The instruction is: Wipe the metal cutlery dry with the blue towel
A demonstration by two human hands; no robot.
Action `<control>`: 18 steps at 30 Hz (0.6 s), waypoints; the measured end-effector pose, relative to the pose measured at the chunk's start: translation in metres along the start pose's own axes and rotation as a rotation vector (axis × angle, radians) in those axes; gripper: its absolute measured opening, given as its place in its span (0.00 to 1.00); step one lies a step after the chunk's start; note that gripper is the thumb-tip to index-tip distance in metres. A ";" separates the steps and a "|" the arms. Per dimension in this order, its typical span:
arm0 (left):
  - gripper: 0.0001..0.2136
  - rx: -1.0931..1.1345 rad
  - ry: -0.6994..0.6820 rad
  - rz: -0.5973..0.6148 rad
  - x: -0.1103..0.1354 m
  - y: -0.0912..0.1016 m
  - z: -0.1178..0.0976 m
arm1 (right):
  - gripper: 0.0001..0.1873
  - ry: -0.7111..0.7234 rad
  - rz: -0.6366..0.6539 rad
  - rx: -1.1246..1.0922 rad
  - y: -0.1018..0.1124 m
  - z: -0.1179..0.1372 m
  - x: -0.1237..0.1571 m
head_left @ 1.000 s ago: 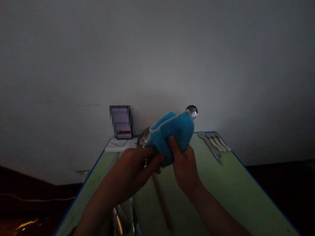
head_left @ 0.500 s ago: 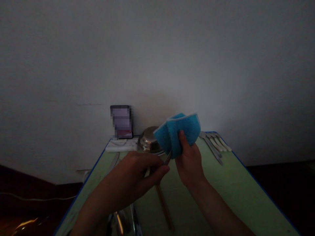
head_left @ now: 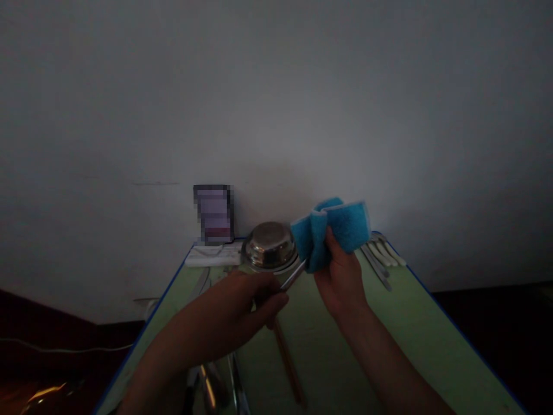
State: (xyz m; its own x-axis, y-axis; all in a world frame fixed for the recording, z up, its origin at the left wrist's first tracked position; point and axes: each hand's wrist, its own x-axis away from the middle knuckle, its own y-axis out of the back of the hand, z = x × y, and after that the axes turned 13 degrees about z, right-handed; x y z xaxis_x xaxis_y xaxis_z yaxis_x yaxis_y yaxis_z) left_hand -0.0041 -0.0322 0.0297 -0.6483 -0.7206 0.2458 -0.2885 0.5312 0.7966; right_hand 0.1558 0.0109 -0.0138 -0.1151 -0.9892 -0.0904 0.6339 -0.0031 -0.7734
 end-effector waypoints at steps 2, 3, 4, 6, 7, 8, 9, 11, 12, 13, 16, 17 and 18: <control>0.14 0.051 0.019 0.031 -0.004 -0.002 0.000 | 0.16 -0.027 0.025 0.028 -0.002 -0.004 0.003; 0.14 0.072 0.026 0.049 -0.006 -0.003 0.000 | 0.16 -0.041 0.042 0.055 -0.002 -0.006 0.005; 0.15 0.081 0.036 0.057 -0.007 -0.004 0.000 | 0.17 -0.047 0.061 0.092 -0.003 -0.007 0.007; 0.15 0.054 0.056 0.027 -0.008 -0.005 0.000 | 0.18 -0.039 0.103 0.190 -0.002 -0.009 0.007; 0.14 0.029 0.062 0.000 -0.008 -0.005 0.000 | 0.18 -0.032 0.129 0.245 -0.001 -0.008 0.007; 0.13 0.007 0.067 -0.022 -0.008 -0.005 0.001 | 0.18 -0.025 0.159 0.294 0.001 -0.006 0.005; 0.13 -0.007 0.071 -0.037 -0.007 -0.004 0.003 | 0.18 -0.016 0.193 0.337 0.004 -0.003 0.003; 0.14 -0.010 0.076 -0.036 -0.003 -0.003 0.006 | 0.17 0.007 0.271 0.402 0.011 0.006 -0.003; 0.14 -0.006 0.077 -0.031 -0.001 -0.002 0.007 | 0.16 0.026 0.311 0.444 0.014 0.012 -0.005; 0.15 -0.004 0.076 -0.031 0.002 0.000 0.008 | 0.15 0.042 0.354 0.510 0.017 0.017 -0.007; 0.15 -0.009 0.062 -0.028 0.010 0.003 0.007 | 0.13 0.135 0.466 0.783 0.023 0.034 -0.009; 0.15 -0.007 0.052 -0.021 0.012 0.004 0.006 | 0.13 0.161 0.503 0.878 0.023 0.039 -0.008; 0.15 -0.005 0.040 -0.021 0.013 0.006 0.006 | 0.13 0.178 0.541 0.969 0.023 0.043 -0.007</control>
State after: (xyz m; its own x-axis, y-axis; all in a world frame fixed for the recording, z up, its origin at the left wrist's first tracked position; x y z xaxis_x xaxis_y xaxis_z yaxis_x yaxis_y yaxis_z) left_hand -0.0183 -0.0359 0.0340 -0.6132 -0.7492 0.2505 -0.2987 0.5135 0.8044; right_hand 0.2036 0.0119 -0.0038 0.2970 -0.8603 -0.4143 0.9517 0.2314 0.2018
